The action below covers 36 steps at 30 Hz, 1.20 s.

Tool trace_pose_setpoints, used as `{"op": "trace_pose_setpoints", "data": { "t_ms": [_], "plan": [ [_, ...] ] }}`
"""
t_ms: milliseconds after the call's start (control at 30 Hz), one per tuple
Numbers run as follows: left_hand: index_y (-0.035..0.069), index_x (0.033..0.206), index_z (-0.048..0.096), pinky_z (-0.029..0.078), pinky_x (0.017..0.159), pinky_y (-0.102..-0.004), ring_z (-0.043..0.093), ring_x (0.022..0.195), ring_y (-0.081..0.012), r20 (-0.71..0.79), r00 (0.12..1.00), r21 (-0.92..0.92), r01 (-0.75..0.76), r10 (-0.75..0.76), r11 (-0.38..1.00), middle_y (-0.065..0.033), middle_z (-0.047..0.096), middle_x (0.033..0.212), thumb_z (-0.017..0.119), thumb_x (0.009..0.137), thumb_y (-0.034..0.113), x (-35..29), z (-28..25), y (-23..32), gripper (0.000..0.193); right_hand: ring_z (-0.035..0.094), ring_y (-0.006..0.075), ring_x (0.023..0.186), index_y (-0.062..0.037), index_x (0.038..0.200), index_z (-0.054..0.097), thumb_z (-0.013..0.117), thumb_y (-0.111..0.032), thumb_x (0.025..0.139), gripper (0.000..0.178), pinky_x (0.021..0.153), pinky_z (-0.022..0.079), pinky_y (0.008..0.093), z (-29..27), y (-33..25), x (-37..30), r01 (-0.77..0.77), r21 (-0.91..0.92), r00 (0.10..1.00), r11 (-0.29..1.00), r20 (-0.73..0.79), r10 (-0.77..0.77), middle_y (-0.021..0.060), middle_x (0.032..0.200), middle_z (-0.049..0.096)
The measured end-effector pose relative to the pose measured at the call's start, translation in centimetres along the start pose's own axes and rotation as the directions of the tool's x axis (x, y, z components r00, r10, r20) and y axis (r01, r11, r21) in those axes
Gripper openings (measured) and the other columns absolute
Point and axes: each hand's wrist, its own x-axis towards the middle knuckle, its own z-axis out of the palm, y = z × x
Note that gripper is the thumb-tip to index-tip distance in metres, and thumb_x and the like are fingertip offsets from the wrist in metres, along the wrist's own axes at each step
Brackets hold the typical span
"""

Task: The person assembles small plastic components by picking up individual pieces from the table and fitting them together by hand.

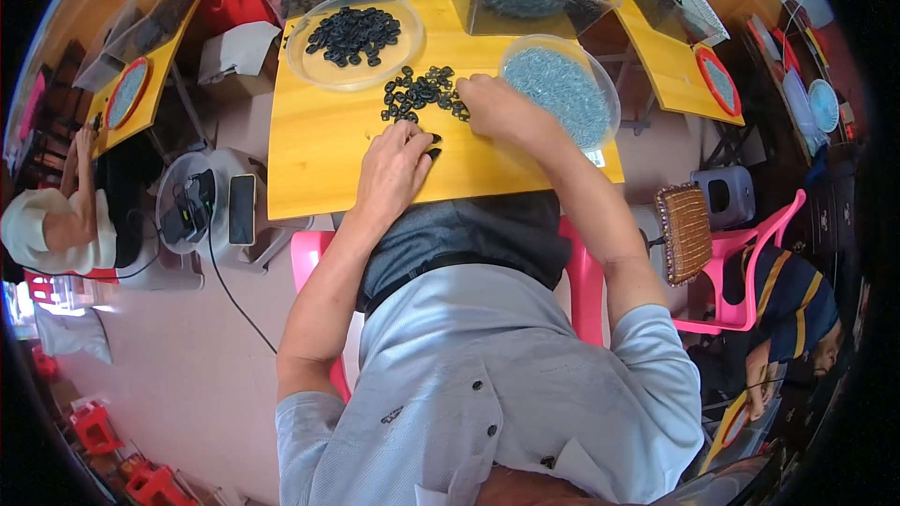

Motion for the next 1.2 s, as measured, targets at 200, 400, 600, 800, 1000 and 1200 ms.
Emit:
{"op": "trace_pose_setpoints", "data": {
  "t_ms": [200,400,600,800,1000,1200],
  "plan": [
    [0.000,0.092,0.065,0.047,0.080,-0.0397,0.058,0.091,-0.0307,-0.008,0.998,0.009,0.055,-0.055,0.998,-0.0120,0.058,0.094,0.067,0.073,0.000,0.1,0.2,-0.4,0.019,0.059,0.0384,0.102,0.0012,0.099,0.062,0.058,0.000,0.076,0.024,0.089,0.047,0.0454,1.5,-0.7,0.9,0.041,0.115,0.999,0.993,-0.016,-0.039,0.0225,0.101,0.063],
    [-0.002,0.091,0.065,0.048,0.081,-0.0403,0.058,0.090,-0.0318,-0.049,0.992,-0.005,0.113,-0.114,0.994,-0.0137,0.059,0.093,0.066,0.073,-0.001,0.1,0.1,-0.9,0.017,0.062,0.0355,0.095,-0.0018,0.095,0.063,0.061,-0.007,0.078,0.018,0.081,0.049,0.0451,0.2,-1.8,0.0,0.076,0.135,0.995,0.988,-0.076,-0.066,0.0176,0.097,0.065],
    [-0.004,0.092,0.064,0.049,0.080,-0.0404,0.059,0.091,-0.0335,-0.114,0.964,-0.121,0.225,-0.239,0.967,-0.0154,0.061,0.095,0.064,0.074,-0.003,0.2,0.5,-1.3,0.018,0.064,0.0346,0.086,-0.0023,0.087,0.063,0.061,-0.011,0.080,0.011,0.075,0.049,0.0465,2.3,-1.7,-1.0,0.130,0.042,0.974,0.991,-0.194,-0.120,0.0158,0.090,0.065],
    [-0.004,0.095,0.062,0.050,0.072,-0.0373,0.061,0.081,-0.0319,-0.148,0.957,-0.230,0.210,-0.248,0.950,-0.0158,0.061,0.089,0.062,0.076,-0.005,0.3,0.6,-0.9,0.019,0.065,0.0357,0.078,-0.0009,0.080,0.061,0.057,-0.011,0.081,0.011,0.069,0.050,0.0482,2.5,-2.0,-1.4,0.167,-0.060,0.953,0.984,-0.248,-0.176,0.0151,0.082,0.065],
    [-0.005,0.098,0.062,0.050,0.066,-0.0297,0.061,0.068,-0.0224,-0.170,0.927,-0.331,0.266,-0.334,0.905,-0.0145,0.062,0.084,0.061,0.079,-0.006,0.2,0.9,-0.7,0.019,0.066,0.0332,0.072,-0.0025,0.082,0.065,0.057,-0.012,0.080,0.013,0.064,0.052,0.0464,3.4,-1.7,-1.4,0.170,0.045,0.926,0.984,-0.348,-0.144,0.0143,0.082,0.066],
    [-0.005,0.103,0.064,0.049,0.067,-0.0219,0.062,0.070,-0.0096,0.130,0.835,-0.771,0.424,-0.535,0.475,-0.0056,0.068,0.085,0.060,0.089,-0.003,0.3,1.8,-1.4,0.015,0.067,0.0256,0.065,-0.0022,0.088,0.068,0.060,-0.013,0.078,0.016,0.064,0.052,0.0357,2.9,-2.9,-1.8,0.126,0.547,0.948,0.828,-0.311,0.061,0.0148,0.075,0.068]
  ]
}}
